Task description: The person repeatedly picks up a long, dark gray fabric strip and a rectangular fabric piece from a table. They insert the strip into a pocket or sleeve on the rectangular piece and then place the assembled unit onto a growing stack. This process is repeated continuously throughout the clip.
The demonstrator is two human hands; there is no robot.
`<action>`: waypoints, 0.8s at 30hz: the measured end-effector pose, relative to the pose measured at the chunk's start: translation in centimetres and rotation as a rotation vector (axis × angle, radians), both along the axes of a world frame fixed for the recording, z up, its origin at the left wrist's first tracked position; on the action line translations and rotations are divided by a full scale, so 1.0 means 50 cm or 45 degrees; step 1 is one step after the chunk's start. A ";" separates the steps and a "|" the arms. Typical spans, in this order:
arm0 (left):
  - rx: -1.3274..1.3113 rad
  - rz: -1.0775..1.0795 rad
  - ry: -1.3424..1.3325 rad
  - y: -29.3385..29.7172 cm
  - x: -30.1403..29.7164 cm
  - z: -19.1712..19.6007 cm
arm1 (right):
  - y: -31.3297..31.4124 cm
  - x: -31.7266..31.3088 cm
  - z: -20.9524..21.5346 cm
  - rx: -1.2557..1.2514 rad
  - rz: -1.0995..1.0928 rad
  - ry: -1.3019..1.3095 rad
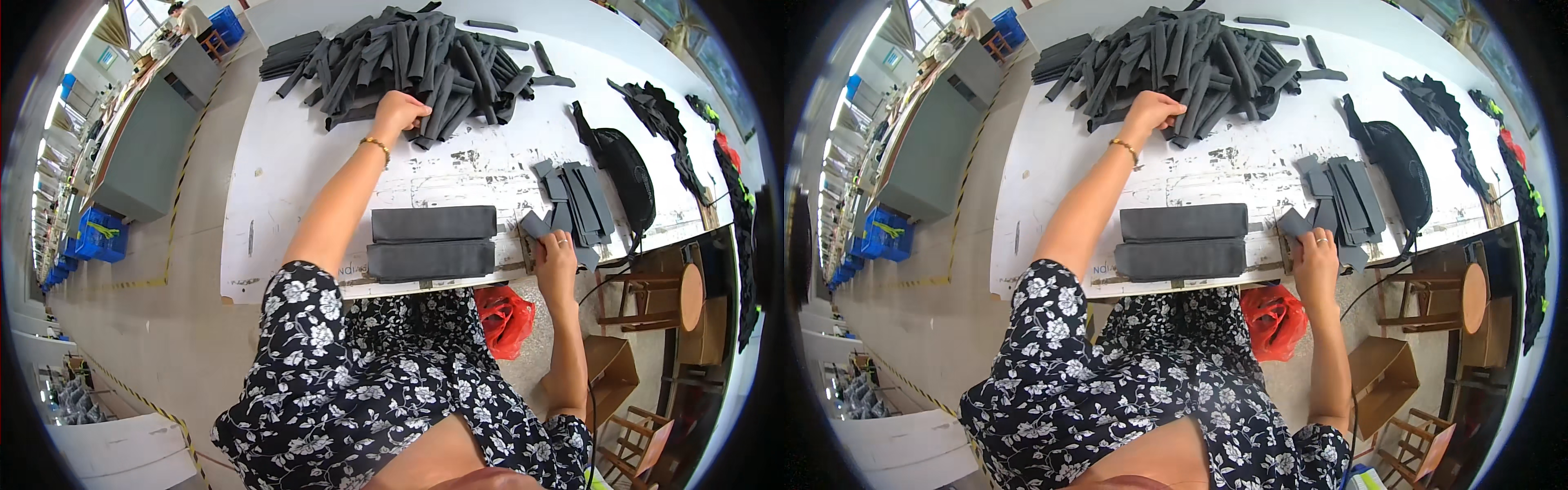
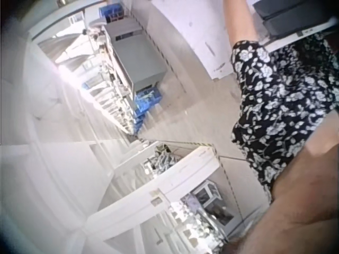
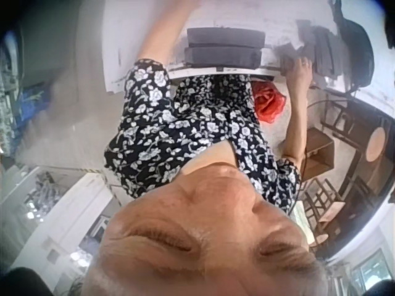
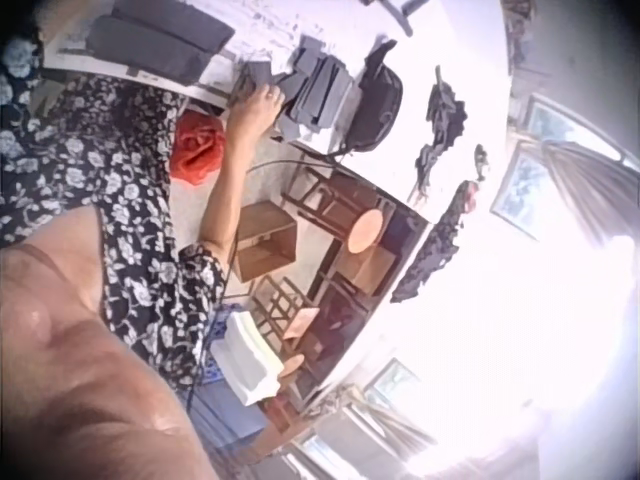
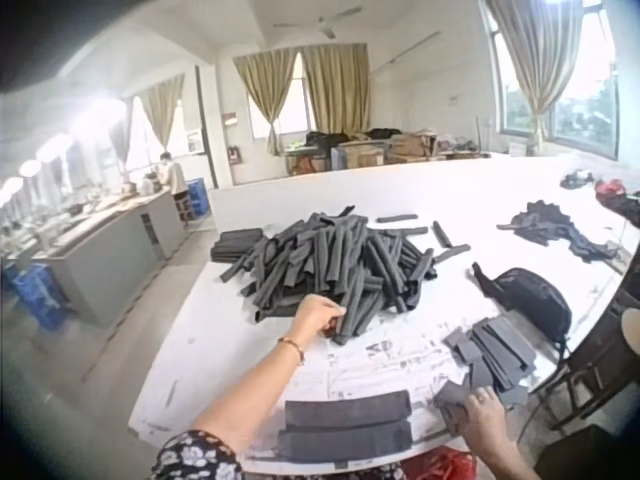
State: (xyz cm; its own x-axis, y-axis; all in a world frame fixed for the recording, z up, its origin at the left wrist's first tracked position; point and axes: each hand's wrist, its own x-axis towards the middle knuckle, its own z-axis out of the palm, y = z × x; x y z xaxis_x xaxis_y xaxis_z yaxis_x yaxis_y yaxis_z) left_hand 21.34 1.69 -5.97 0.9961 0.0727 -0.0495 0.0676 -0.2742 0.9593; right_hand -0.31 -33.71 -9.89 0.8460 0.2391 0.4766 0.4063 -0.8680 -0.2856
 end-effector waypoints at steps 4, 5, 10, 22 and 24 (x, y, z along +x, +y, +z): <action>-0.246 -0.024 -0.030 0.031 -0.117 0.062 | 0.004 0.017 0.072 0.442 -0.060 -0.296; -0.439 -0.037 -0.037 0.034 -0.152 0.069 | 0.009 0.022 0.084 0.623 -0.072 -0.241; -1.006 -0.104 -0.125 0.008 -0.318 0.124 | 0.147 -0.008 0.211 1.117 0.282 -0.080; -1.513 0.151 -0.058 0.029 -0.439 0.127 | 0.264 -0.060 0.206 0.319 0.636 -0.174; -1.520 0.124 -0.052 0.032 -0.446 0.134 | 0.272 -0.070 0.221 0.447 0.607 -0.103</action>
